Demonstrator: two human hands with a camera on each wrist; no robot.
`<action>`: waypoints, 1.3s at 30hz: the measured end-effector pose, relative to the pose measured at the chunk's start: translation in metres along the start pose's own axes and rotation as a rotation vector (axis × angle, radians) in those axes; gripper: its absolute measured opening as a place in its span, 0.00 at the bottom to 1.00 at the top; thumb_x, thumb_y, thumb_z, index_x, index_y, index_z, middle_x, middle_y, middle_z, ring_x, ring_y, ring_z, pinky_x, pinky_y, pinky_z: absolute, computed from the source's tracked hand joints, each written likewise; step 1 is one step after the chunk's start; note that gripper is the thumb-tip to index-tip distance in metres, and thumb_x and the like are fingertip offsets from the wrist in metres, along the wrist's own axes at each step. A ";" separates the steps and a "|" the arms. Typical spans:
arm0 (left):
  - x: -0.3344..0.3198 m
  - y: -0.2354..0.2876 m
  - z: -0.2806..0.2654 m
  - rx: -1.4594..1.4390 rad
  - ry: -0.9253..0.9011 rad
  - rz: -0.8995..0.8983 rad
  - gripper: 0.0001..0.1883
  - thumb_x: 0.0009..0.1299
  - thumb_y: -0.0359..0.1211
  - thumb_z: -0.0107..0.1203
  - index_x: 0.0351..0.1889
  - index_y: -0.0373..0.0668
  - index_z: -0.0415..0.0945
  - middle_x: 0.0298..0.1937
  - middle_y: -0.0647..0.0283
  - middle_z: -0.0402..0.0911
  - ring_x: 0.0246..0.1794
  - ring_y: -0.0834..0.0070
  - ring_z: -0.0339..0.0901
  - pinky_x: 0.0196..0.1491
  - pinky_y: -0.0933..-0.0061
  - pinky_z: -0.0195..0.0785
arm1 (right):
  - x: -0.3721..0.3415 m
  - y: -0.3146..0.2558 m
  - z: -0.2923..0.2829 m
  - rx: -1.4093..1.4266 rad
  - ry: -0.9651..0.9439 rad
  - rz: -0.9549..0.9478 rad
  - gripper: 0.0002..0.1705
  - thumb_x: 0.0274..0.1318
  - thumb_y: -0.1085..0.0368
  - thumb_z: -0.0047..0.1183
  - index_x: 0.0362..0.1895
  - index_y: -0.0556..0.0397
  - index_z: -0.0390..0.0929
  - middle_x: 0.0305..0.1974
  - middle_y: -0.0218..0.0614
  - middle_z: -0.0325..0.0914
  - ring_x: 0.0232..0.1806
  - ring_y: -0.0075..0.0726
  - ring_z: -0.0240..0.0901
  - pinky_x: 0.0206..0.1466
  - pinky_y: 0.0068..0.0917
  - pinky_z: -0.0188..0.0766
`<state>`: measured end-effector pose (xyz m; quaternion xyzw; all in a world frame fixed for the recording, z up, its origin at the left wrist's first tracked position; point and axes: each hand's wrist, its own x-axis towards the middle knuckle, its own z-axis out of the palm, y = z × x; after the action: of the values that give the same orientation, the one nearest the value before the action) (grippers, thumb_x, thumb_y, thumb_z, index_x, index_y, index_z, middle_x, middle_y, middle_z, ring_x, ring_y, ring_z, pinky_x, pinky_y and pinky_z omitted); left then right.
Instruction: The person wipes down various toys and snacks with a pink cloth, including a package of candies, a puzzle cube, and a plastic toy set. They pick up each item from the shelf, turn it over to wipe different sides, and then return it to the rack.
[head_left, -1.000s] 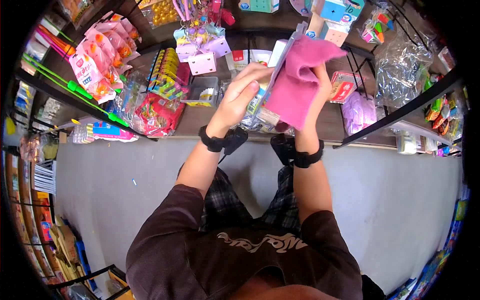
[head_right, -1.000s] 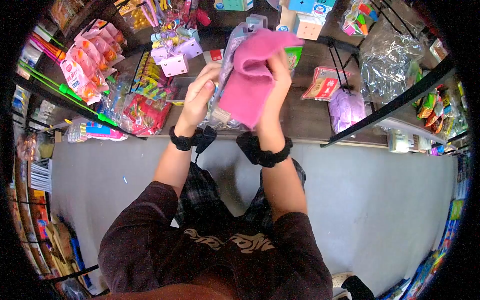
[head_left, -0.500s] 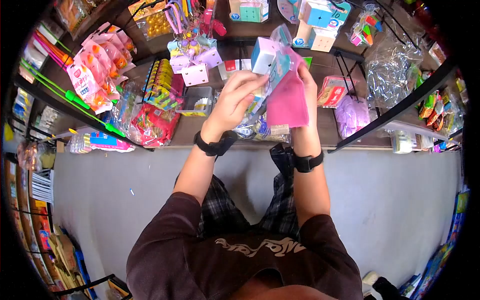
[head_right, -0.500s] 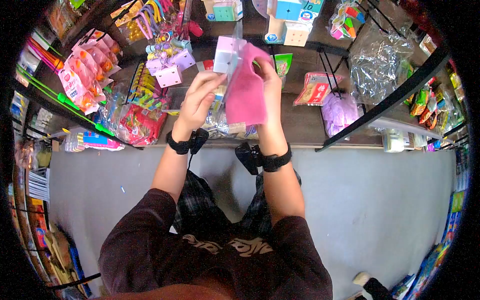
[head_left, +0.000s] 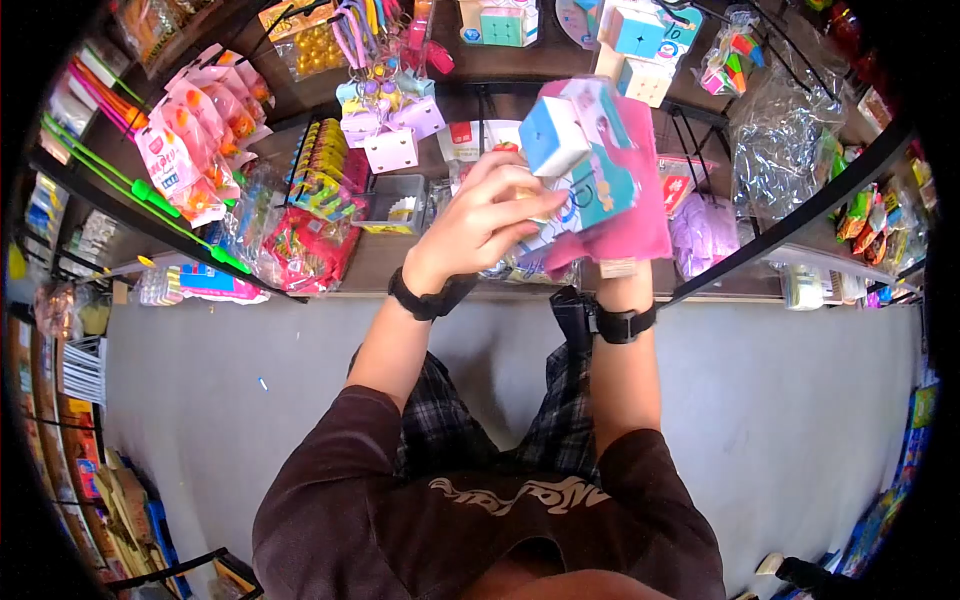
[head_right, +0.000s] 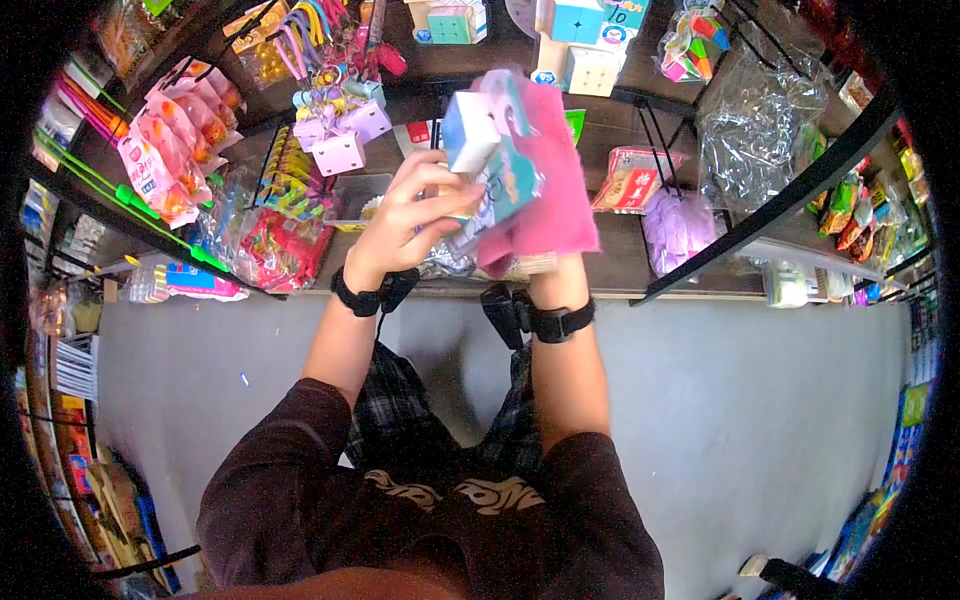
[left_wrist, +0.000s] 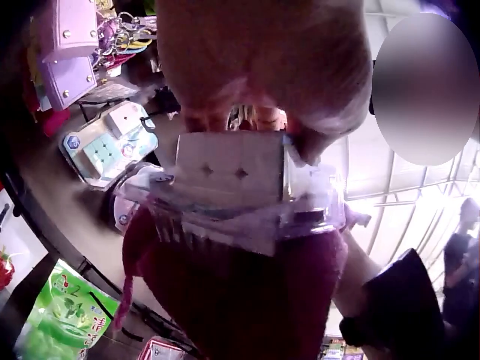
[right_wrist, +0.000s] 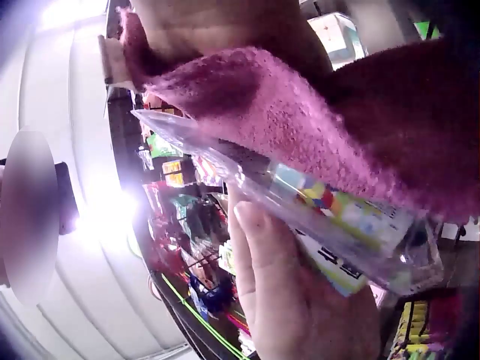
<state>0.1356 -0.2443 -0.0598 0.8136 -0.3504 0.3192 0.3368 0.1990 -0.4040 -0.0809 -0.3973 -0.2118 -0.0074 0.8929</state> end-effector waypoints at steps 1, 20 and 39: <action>0.002 0.002 0.000 0.033 -0.022 0.034 0.22 0.51 0.28 0.58 0.47 0.48 0.78 0.42 0.63 0.72 0.47 0.56 0.64 0.54 0.57 0.57 | -0.001 -0.005 -0.001 0.009 -0.006 0.010 0.19 0.59 0.70 0.42 0.55 0.57 0.63 0.47 0.32 0.69 0.47 0.25 0.65 0.51 0.22 0.64; 0.045 0.030 0.021 0.326 0.365 -0.144 0.24 0.49 0.26 0.62 0.47 0.44 0.74 0.44 0.56 0.66 0.45 0.63 0.63 0.47 0.69 0.59 | 0.003 -0.032 0.036 -0.487 0.333 -0.260 0.14 0.57 0.74 0.42 0.49 0.60 0.67 0.38 0.34 0.72 0.38 0.24 0.70 0.40 0.20 0.69; 0.122 -0.018 0.060 -0.321 0.325 -0.225 0.38 0.58 0.23 0.58 0.66 0.38 0.51 0.61 0.57 0.61 0.53 0.73 0.68 0.52 0.75 0.66 | 0.086 -0.092 -0.023 -0.284 0.303 -0.265 0.11 0.53 0.73 0.49 0.42 0.64 0.71 0.35 0.36 0.77 0.33 0.25 0.73 0.35 0.21 0.70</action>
<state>0.2337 -0.3244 -0.0072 0.7216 -0.2451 0.3463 0.5471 0.2695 -0.4696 0.0037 -0.4819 -0.1223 -0.2137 0.8409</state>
